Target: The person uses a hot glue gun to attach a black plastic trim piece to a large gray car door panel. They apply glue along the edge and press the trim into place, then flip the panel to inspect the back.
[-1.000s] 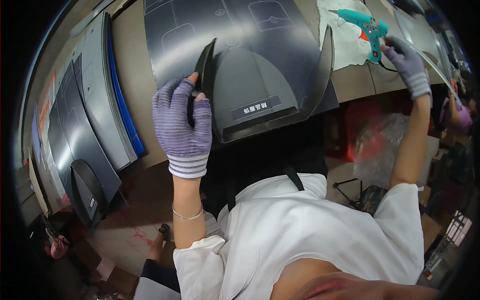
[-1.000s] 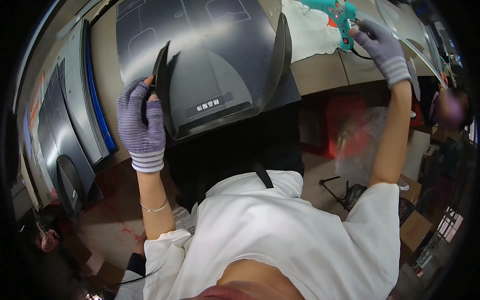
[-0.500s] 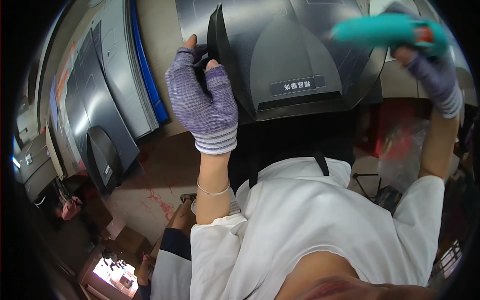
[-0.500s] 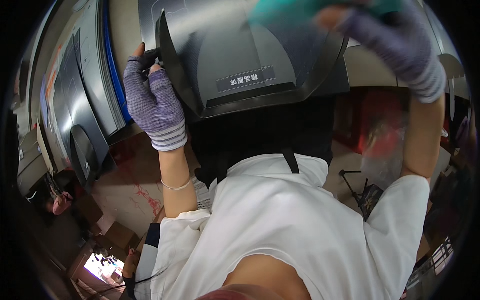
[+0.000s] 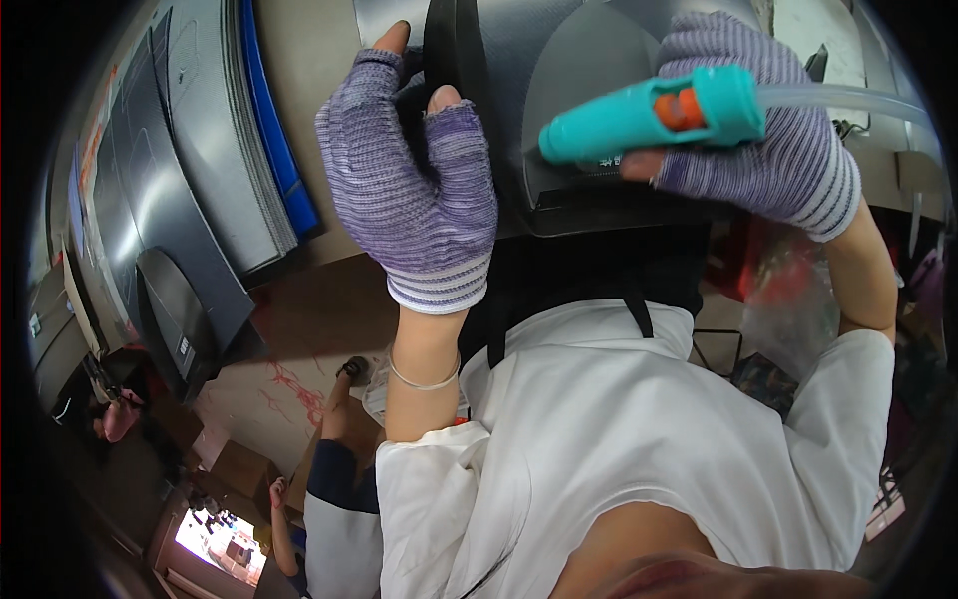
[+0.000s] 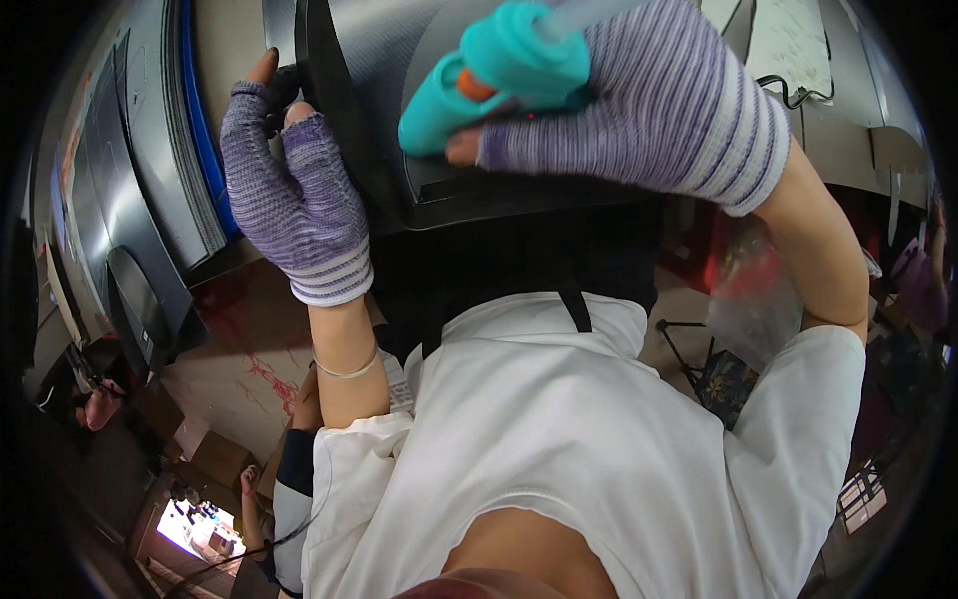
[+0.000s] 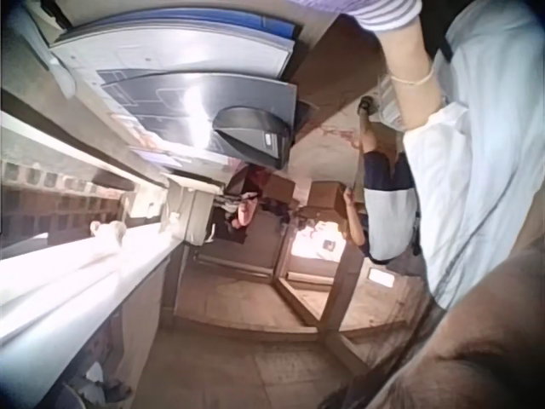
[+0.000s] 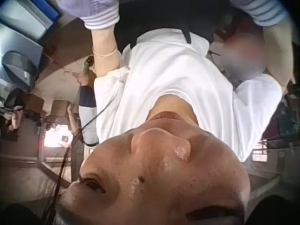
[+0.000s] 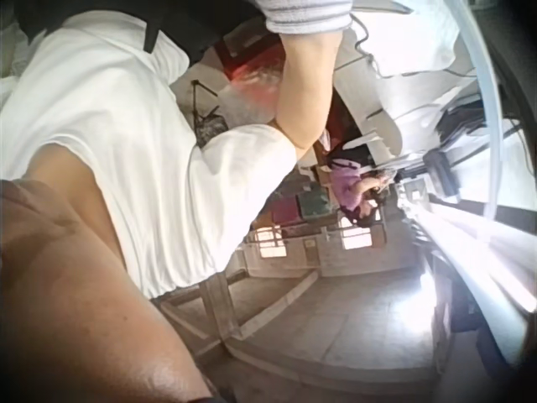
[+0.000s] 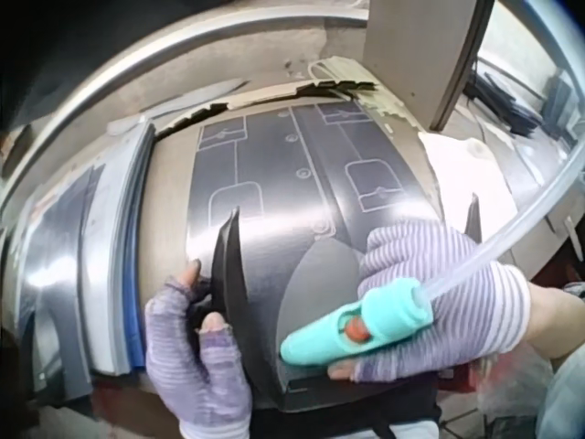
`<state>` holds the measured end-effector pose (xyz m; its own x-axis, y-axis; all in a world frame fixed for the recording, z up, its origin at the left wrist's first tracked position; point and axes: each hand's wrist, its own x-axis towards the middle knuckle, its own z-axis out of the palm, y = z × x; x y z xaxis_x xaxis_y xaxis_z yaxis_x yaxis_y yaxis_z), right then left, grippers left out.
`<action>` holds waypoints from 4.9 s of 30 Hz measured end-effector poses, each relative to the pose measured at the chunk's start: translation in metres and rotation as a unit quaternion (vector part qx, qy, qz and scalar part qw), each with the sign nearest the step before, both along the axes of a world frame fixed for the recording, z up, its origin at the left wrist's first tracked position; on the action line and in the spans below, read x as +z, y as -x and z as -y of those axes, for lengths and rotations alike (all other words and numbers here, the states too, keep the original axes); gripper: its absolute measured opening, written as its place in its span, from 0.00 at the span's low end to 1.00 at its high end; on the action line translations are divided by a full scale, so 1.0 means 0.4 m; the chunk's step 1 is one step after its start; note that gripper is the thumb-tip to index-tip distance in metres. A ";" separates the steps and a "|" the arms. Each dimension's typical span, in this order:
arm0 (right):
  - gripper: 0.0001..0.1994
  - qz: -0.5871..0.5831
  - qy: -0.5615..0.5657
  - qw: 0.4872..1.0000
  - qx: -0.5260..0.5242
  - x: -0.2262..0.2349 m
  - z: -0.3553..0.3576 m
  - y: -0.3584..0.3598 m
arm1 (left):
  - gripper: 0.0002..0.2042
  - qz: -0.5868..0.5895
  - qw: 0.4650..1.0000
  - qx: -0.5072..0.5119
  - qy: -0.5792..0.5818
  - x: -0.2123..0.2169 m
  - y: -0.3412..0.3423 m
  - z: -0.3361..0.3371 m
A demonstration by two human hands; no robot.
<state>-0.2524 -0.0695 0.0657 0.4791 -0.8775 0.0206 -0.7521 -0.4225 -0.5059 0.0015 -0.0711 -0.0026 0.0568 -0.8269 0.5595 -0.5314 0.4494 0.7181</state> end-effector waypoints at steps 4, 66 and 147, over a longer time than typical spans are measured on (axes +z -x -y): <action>0.26 0.170 -0.066 0.975 0.123 0.001 0.053 0.003 | 0.19 -0.013 1.000 -0.001 0.016 -0.006 -0.004 0.003; 0.21 0.131 0.095 0.981 -0.104 -0.027 0.035 0.030 | 0.16 0.081 0.996 -0.008 0.044 0.013 0.003 0.001; 0.16 0.053 -0.037 0.965 -0.254 -0.021 0.059 0.088 | 0.12 0.111 0.992 -0.009 0.051 0.027 0.000 0.004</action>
